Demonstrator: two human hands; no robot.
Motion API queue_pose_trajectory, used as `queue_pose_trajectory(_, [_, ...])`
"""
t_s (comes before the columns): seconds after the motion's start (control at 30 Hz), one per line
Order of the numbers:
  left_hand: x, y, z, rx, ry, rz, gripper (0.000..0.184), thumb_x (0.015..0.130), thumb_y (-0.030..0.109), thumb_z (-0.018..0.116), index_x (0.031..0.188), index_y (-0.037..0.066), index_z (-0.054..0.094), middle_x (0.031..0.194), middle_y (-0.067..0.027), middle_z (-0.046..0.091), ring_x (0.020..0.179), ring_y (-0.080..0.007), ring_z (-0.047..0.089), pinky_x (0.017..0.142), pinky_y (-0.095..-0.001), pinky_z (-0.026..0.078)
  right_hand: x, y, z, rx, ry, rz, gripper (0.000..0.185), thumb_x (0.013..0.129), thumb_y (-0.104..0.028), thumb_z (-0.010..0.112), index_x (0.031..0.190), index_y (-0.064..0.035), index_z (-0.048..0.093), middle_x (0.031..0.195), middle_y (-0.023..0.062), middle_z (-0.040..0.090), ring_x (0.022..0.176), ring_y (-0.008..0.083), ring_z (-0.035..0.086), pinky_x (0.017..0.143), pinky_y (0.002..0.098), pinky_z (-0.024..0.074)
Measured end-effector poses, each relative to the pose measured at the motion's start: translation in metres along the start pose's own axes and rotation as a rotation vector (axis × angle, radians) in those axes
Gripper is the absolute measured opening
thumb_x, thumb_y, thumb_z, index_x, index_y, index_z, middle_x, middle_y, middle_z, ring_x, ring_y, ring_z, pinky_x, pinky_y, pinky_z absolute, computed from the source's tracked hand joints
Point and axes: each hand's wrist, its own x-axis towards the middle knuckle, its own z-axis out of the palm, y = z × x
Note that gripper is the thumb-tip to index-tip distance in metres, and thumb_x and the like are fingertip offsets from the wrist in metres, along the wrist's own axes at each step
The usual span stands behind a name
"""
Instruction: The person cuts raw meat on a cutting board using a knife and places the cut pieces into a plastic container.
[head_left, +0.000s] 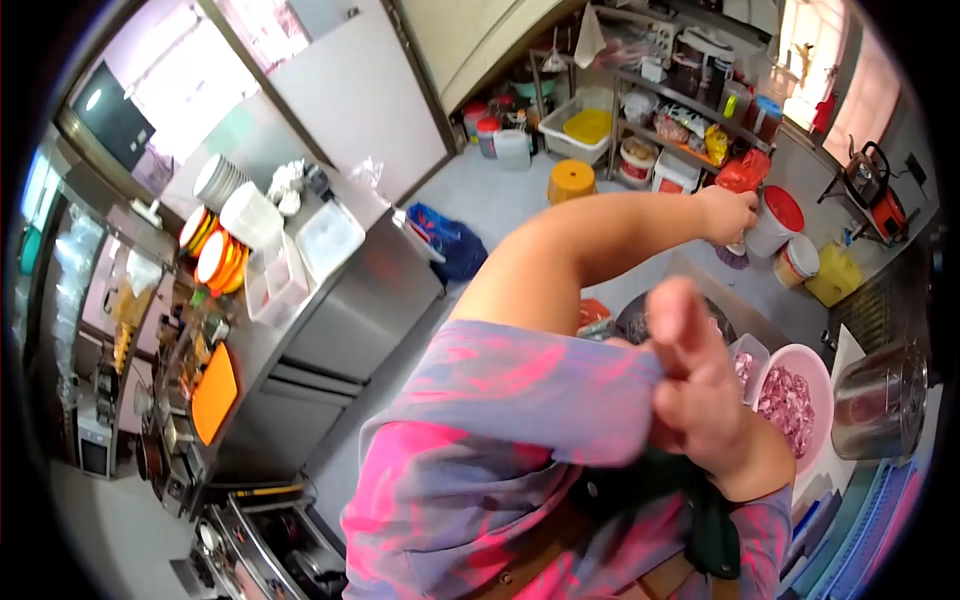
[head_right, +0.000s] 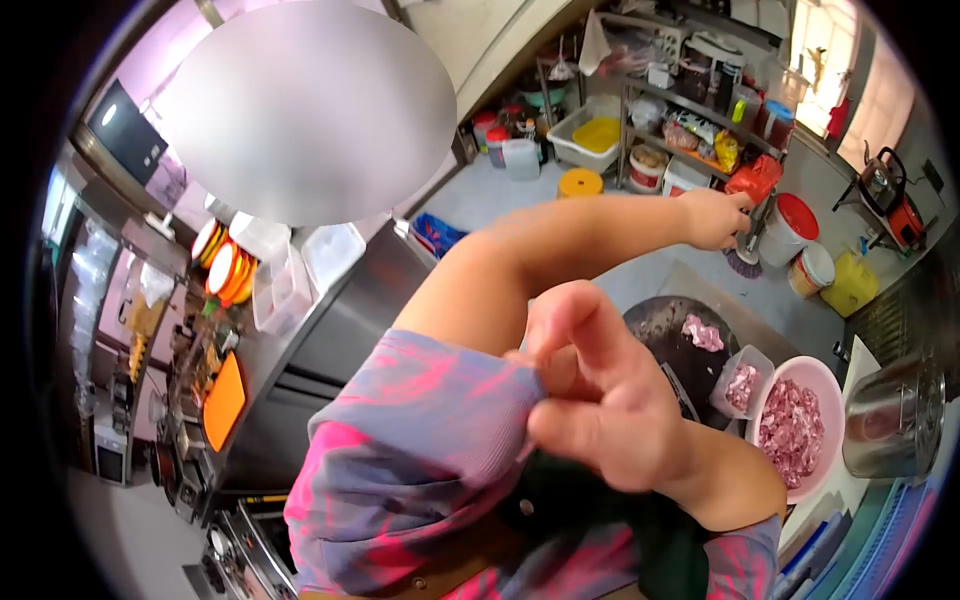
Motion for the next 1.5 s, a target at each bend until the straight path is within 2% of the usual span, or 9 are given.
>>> queue_pose_trajectory(0.17, [0.014,0.027,-0.009,0.045,-0.076,0.162,0.033,0.084,0.028,0.057,0.116,0.019,0.062,0.136,-0.0062,0.041,0.103,-0.0288,0.059,0.081,-0.0439,0.05,0.008,0.012,0.041,0.047,-0.228,-0.091,0.031,0.087,-0.004,0.062,0.1,-0.0094,0.035,0.079,0.0164,0.057,0.078,0.0239,0.05,0.077,0.0447,0.0377])
queue_pose_trajectory(0.27, [0.022,0.039,-0.013,0.084,-0.078,0.235,0.034,0.085,0.028,0.055,0.118,0.02,0.062,0.138,-0.0049,0.039,0.103,-0.0292,0.059,0.081,-0.0442,0.05,-0.006,0.038,0.068,0.15,0.015,-0.339,0.018,0.089,-0.008,0.058,0.094,-0.0067,0.041,0.076,0.017,0.056,0.068,0.0263,0.05,0.074,0.0466,0.0369])
queue_pose_trajectory(0.37, [0.035,0.039,-0.01,0.106,-0.1,0.279,0.035,0.085,0.027,0.054,0.119,0.021,0.061,0.138,-0.0043,0.039,0.102,-0.0294,0.059,0.08,-0.0446,0.049,0.012,0.038,0.065,0.346,-0.139,-0.306,0.021,0.089,-0.011,0.059,0.097,-0.0037,0.042,0.073,0.0135,0.055,0.062,0.0232,0.05,0.065,0.0401,0.0376])
queue_pose_trajectory(0.47, [0.041,0.041,-0.01,0.123,-0.102,0.312,0.033,0.086,0.024,0.052,0.118,0.019,0.061,0.138,-0.0041,0.039,0.1,-0.0296,0.06,0.08,-0.0443,0.049,0.028,0.041,0.078,0.628,-0.177,-0.264,0.03,0.082,-0.005,0.067,0.103,0.0049,0.046,0.076,0.0107,0.058,0.06,0.0171,0.052,0.054,0.0286,0.0392])
queue_pose_trajectory(0.57, [0.045,0.037,-0.007,0.175,-0.111,0.356,0.032,0.088,0.023,0.05,0.117,0.019,0.062,0.138,-0.0042,0.039,0.099,-0.0294,0.06,0.079,-0.0439,0.05,0.02,0.046,0.068,0.633,-0.257,-0.183,0.027,0.081,-0.004,0.069,0.095,0.0061,0.049,0.074,0.0107,0.057,0.056,0.0155,0.051,0.049,0.0248,0.0376])
queue_pose_trajectory(0.73, [0.046,0.038,-0.015,0.166,-0.096,0.358,0.031,0.089,0.025,0.05,0.117,0.019,0.062,0.138,-0.0046,0.039,0.102,-0.0293,0.06,0.08,-0.0444,0.05,0.055,0.069,0.065,0.725,-0.42,-0.474,0.03,0.08,-0.011,0.072,0.091,0.0053,0.05,0.073,0.0117,0.057,0.06,0.0172,0.052,0.053,0.0265,0.0391])
queue_pose_trajectory(0.93, [0.047,0.038,-0.013,0.167,-0.084,0.383,0.031,0.088,0.025,0.052,0.117,0.018,0.062,0.137,-0.0048,0.04,0.103,-0.0299,0.059,0.079,-0.0451,0.05,0.041,0.051,0.067,0.702,-0.349,-0.236,0.031,0.08,-0.016,0.071,0.088,0.0038,0.049,0.072,0.0108,0.055,0.061,0.0184,0.051,0.053,0.0278,0.0391])
queue_pose_trajectory(1.37, [0.047,0.051,-0.029,0.155,-0.093,0.47,0.03,0.087,0.029,0.054,0.114,0.016,0.061,0.128,-0.0091,0.042,0.099,-0.0328,0.059,0.079,-0.047,0.049,0.037,0.031,0.027,0.384,-0.703,0.202,0.033,0.082,-0.025,0.069,0.08,0.0,0.048,0.069,0.009,0.052,0.058,0.0199,0.048,0.051,0.0299,0.0367])
queue_pose_trajectory(1.5, [0.04,0.061,-0.035,0.187,-0.107,0.435,0.03,0.086,0.023,0.055,0.115,0.019,0.063,0.138,-0.0051,0.039,0.1,-0.0301,0.061,0.077,-0.0454,0.05,0.033,0.027,0.028,0.341,-0.752,0.242,0.034,0.082,-0.028,0.068,0.078,-0.0012,0.048,0.068,0.0085,0.051,0.057,0.0204,0.048,0.05,0.0306,0.036])
